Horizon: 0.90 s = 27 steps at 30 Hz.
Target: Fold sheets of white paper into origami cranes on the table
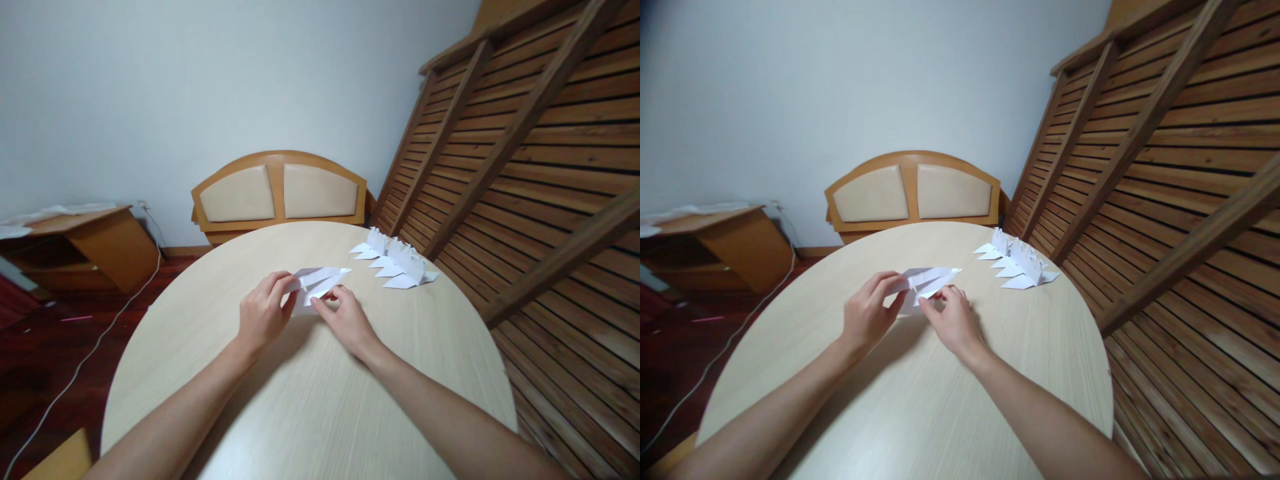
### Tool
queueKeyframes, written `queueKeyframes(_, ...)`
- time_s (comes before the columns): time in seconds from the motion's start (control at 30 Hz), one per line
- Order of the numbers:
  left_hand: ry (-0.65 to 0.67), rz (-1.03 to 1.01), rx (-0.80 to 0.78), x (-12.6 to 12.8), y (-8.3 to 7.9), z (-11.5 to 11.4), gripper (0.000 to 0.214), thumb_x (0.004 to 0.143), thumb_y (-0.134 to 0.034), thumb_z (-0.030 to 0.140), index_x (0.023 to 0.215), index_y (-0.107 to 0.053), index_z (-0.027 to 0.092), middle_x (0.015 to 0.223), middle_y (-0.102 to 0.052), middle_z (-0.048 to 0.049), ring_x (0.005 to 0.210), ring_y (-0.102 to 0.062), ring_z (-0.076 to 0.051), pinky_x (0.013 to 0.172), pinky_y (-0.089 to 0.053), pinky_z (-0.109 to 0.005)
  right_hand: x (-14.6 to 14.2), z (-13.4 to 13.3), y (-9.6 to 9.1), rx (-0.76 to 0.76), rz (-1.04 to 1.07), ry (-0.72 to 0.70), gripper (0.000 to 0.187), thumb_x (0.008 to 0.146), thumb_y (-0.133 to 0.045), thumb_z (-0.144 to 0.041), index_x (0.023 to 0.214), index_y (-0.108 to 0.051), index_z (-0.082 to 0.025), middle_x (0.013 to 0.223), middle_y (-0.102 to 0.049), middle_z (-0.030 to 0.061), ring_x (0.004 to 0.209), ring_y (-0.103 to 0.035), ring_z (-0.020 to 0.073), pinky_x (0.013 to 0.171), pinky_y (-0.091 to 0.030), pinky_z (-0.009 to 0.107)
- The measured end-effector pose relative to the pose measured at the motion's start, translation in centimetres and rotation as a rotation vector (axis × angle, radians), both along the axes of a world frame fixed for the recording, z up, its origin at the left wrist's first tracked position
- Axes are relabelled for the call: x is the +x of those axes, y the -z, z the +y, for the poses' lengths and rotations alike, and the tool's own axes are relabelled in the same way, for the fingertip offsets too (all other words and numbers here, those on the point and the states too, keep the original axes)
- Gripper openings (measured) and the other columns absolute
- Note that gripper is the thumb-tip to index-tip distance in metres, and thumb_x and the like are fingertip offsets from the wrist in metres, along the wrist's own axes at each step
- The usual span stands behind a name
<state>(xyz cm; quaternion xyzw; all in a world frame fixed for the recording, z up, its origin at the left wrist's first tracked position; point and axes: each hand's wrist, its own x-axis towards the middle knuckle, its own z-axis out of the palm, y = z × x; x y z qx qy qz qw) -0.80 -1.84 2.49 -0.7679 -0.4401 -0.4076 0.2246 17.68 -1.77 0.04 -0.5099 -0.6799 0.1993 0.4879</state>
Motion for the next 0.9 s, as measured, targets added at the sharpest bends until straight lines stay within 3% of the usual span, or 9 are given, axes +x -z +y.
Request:
queueKeyframes(0.1,0.025,-0.044,-0.037,0.0,0.0,0.0,0.015,0.095,-0.059,0.025,0.109,-0.060,0.021,0.107,-0.071,-0.0056,0.090,-0.070,-0.018,0.068,-0.052,-0.025,0.3,0.6,0.2,0.016,0.081,-0.099,0.016,0.091,-0.063,-0.033,0.082,-0.065,-0.020,0.089,-0.069,0.0054,0.088,-0.065,0.0217,0.082,-0.049,0.037)
queueKeyframes(0.23,0.056,-0.152,-0.128,-0.3,0.1,0.2,0.013,0.096,-0.053,0.023,0.107,-0.060,0.020,0.105,-0.071,-0.0055,0.086,-0.069,-0.017,0.067,-0.053,-0.024,0.8,1.0,0.0,0.093,0.123,-0.119,0.011,0.093,-0.059,-0.029,0.089,-0.064,-0.020,0.092,-0.071,0.0061,0.088,-0.066,0.0209,0.083,-0.050,0.036)
queueKeyframes(0.47,0.063,-0.321,-0.249,0.1,0.4,-0.2,0.016,0.097,-0.051,0.029,0.102,-0.063,0.020,0.091,-0.075,-0.0023,0.060,-0.067,-0.013,0.062,-0.055,-0.025,1.7,0.8,-1.0,0.306,-0.044,0.050,0.006,0.091,-0.056,-0.020,0.095,-0.059,-0.023,0.095,-0.069,0.0067,0.095,-0.064,0.0263,0.087,-0.047,0.045)
queueKeyframes(0.67,0.075,-0.324,-0.302,0.9,0.6,-0.8,0.017,0.097,-0.050,0.030,0.102,-0.063,0.021,0.085,-0.077,-0.0016,0.061,-0.071,-0.015,0.054,-0.050,-0.022,2.0,0.6,-1.6,0.467,-0.018,0.060,0.012,0.095,-0.051,-0.017,0.102,-0.056,-0.026,0.102,-0.067,0.0070,0.102,-0.063,0.0250,0.091,-0.049,0.044)
queueKeyframes(0.9,0.090,-0.219,-0.308,1.3,0.9,-1.1,0.019,0.097,-0.046,0.028,0.105,-0.062,0.022,0.082,-0.077,-0.0023,0.054,-0.068,-0.015,0.048,-0.041,-0.021,2.9,1.1,-1.9,0.459,0.087,0.127,0.014,0.098,-0.049,-0.023,0.107,-0.059,-0.025,0.103,-0.069,0.0072,0.099,-0.064,0.0245,0.087,-0.051,0.043)
